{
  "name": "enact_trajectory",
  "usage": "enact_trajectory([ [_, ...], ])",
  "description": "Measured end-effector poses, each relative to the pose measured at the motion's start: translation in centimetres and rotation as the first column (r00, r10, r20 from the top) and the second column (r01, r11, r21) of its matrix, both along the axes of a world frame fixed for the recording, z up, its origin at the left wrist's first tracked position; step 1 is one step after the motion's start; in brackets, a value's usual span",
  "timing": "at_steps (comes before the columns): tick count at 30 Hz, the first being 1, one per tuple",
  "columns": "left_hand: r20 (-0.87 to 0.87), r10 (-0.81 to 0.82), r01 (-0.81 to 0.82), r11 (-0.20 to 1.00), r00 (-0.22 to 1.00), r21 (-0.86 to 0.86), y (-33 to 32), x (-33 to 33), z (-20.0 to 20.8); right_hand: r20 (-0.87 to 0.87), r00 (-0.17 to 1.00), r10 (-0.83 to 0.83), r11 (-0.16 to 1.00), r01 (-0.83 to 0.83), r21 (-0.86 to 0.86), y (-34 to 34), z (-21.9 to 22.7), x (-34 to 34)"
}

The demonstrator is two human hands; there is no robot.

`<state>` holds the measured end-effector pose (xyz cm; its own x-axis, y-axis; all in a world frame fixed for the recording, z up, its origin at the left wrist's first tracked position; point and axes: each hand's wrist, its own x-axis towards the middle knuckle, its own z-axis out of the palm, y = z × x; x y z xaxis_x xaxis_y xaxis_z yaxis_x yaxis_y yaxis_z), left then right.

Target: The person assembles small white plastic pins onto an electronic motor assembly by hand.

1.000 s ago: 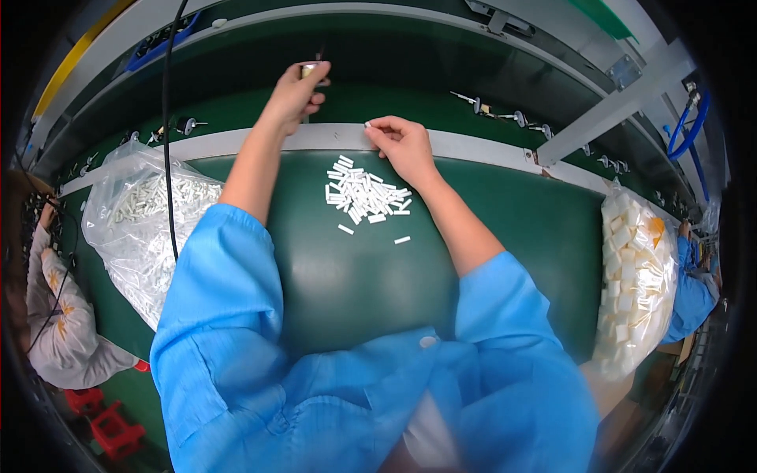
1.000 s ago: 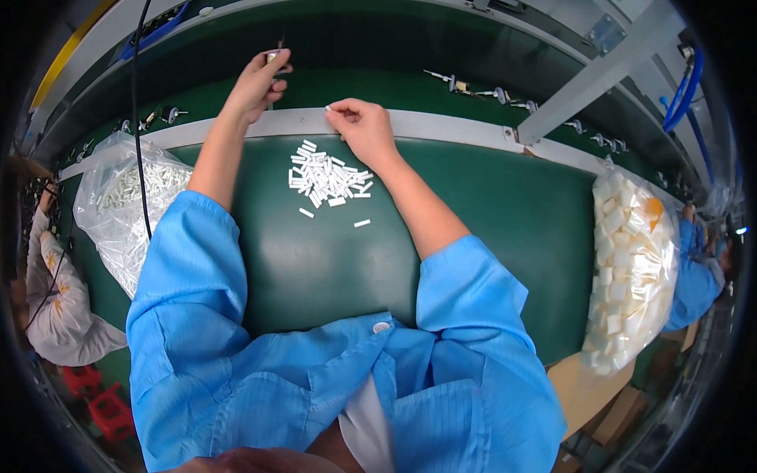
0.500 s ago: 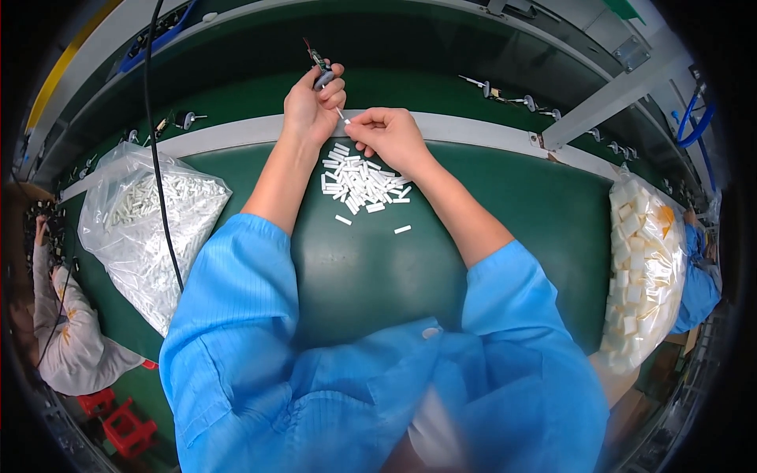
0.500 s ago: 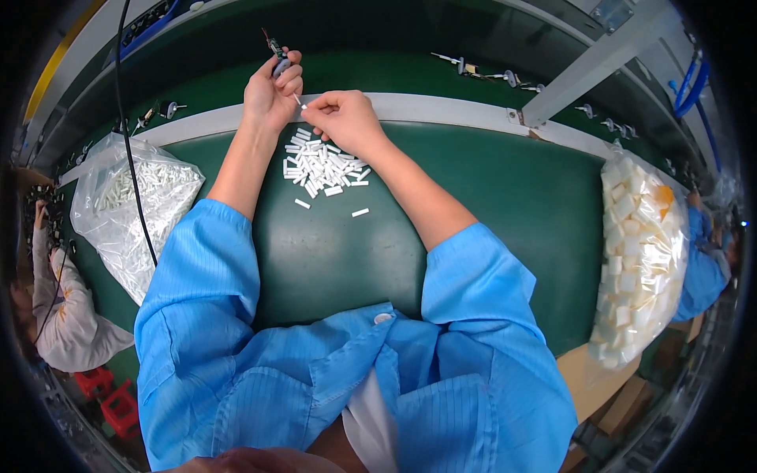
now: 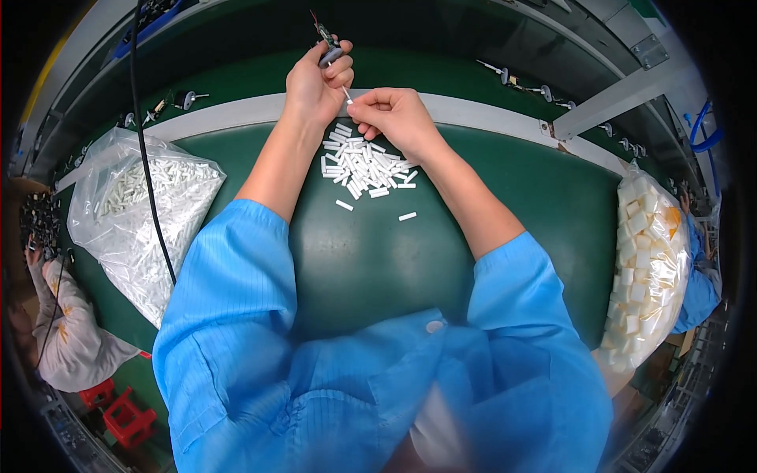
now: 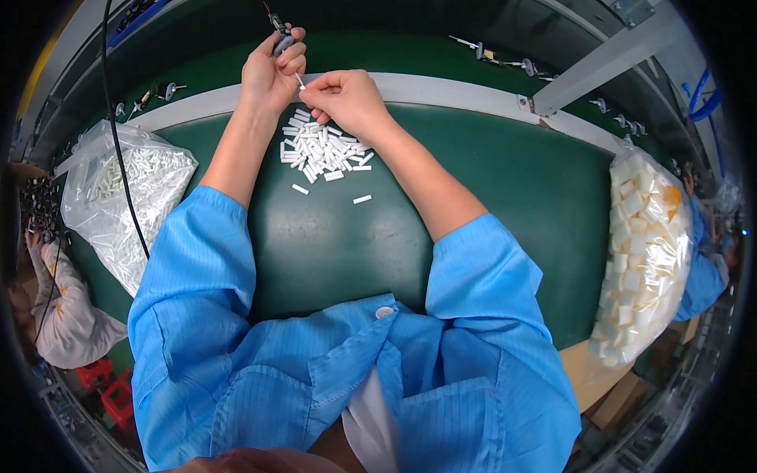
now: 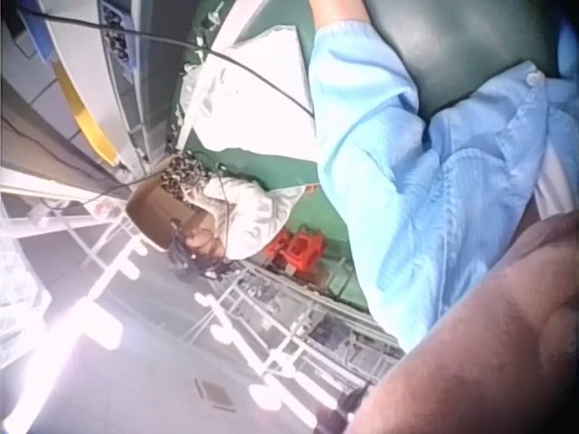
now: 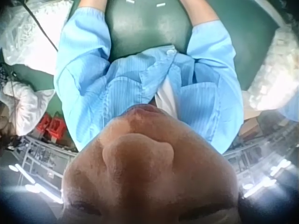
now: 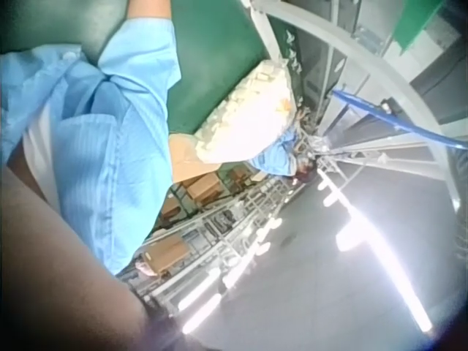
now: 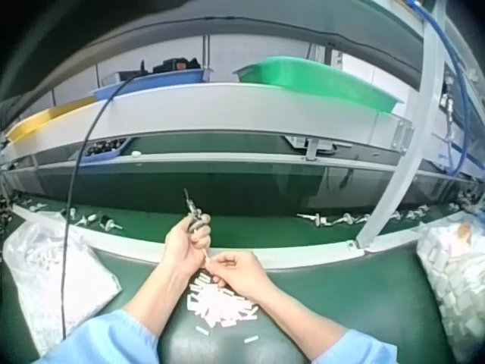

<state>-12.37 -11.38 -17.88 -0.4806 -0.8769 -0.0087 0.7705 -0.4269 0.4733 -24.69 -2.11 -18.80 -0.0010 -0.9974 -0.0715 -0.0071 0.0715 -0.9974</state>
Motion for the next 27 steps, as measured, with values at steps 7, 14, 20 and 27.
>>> enact_trajectory([
  [7, -0.006, -0.020, 0.020, 1.000, 1.000, -0.024, -0.2, 0.2, -0.6, 0.009, 1.000, -0.010, 1.000, 0.009, 0.006, 0.1, -0.1, 0.1],
  [14, 0.244, 0.085, -0.047, 0.986, 0.966, -0.157, 2.8, -2.3, -0.4, 0.356, 0.913, -0.198, 0.972, 0.231, -0.052, -0.7, -0.1, -0.8],
  [20, 0.350, 0.219, -0.163, 0.970, 0.911, -0.181, 4.9, -3.1, 0.5, -0.205, 0.917, -0.341, 0.917, 0.277, -0.287, 0.2, 1.0, -0.8],
  [27, 0.337, 0.272, -0.252, 0.962, 0.901, -0.103, 5.6, -3.9, 0.0, -0.602, 0.567, -0.562, 0.672, -0.111, -0.732, 0.1, 0.0, -1.5],
])
